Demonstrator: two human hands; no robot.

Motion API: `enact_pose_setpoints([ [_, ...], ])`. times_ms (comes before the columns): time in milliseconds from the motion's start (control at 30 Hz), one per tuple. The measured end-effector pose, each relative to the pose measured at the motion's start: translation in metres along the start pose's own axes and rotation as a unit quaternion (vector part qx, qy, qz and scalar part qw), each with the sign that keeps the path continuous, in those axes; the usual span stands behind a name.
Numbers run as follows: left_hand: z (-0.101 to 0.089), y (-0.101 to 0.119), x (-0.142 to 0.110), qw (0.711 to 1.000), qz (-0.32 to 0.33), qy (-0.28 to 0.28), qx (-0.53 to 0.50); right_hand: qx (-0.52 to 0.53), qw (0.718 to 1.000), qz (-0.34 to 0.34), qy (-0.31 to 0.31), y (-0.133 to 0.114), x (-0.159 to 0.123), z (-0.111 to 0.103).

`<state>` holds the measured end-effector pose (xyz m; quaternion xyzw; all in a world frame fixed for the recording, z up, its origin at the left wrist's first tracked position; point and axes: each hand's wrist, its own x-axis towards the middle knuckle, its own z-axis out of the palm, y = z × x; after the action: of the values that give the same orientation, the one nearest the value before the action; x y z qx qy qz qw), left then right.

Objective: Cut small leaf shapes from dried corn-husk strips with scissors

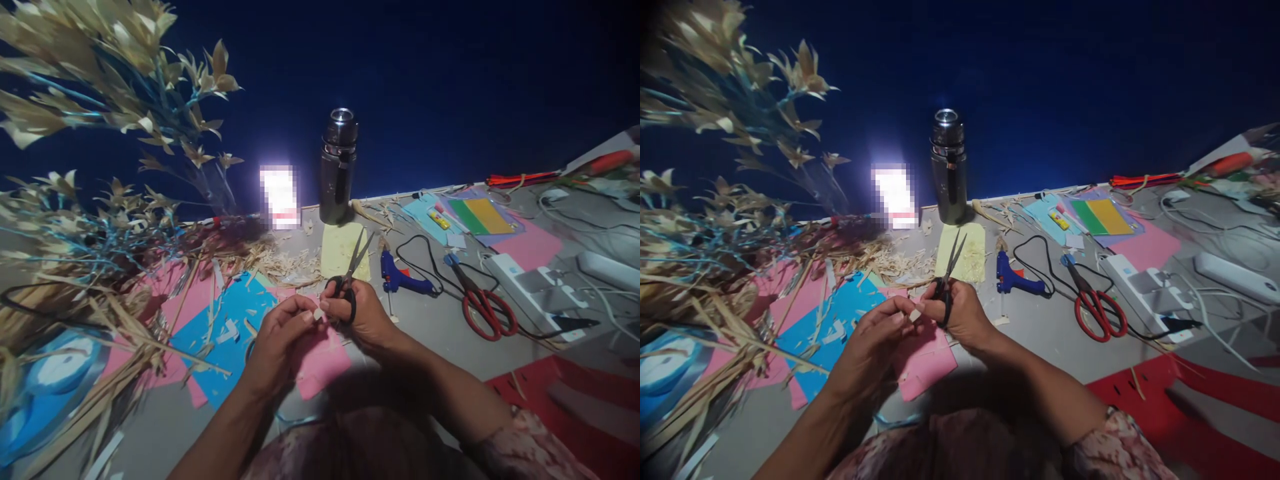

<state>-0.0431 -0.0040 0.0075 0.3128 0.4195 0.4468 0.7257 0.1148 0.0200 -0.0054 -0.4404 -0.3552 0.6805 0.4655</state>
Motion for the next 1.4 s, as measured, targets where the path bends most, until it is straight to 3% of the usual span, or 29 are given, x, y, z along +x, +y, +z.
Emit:
enact_pose_setpoints([
  [167,-0.005,-0.016,0.01,0.998,0.053,0.022,0.04,0.022,1.0,0.004,-0.004,0.003,0.002,0.001],
  [300,-0.011,-0.025,0.019,0.998,0.058,-0.008,0.01,0.086,0.996,0.028,-0.017,0.003,0.003,0.003],
  [533,-0.004,-0.019,0.015,0.991,0.028,-0.068,-0.108,0.115,0.992,0.036,-0.048,0.004,0.004,0.002],
  [700,0.0,-0.025,0.017,0.994,0.061,-0.029,-0.091,0.105,0.994,-0.011,-0.014,0.007,0.003,0.006],
  [967,-0.002,-0.023,0.019,0.989,0.043,-0.077,-0.115,0.142,0.988,0.03,-0.043,0.005,0.005,0.002],
  [1200,-0.001,-0.031,0.019,0.991,0.075,-0.051,-0.095,0.14,0.99,0.001,-0.01,0.009,0.003,0.006],
  [1400,0.0,-0.025,0.018,0.985,0.039,-0.079,-0.15,0.156,0.987,0.017,-0.032,0.01,0.007,0.004],
])
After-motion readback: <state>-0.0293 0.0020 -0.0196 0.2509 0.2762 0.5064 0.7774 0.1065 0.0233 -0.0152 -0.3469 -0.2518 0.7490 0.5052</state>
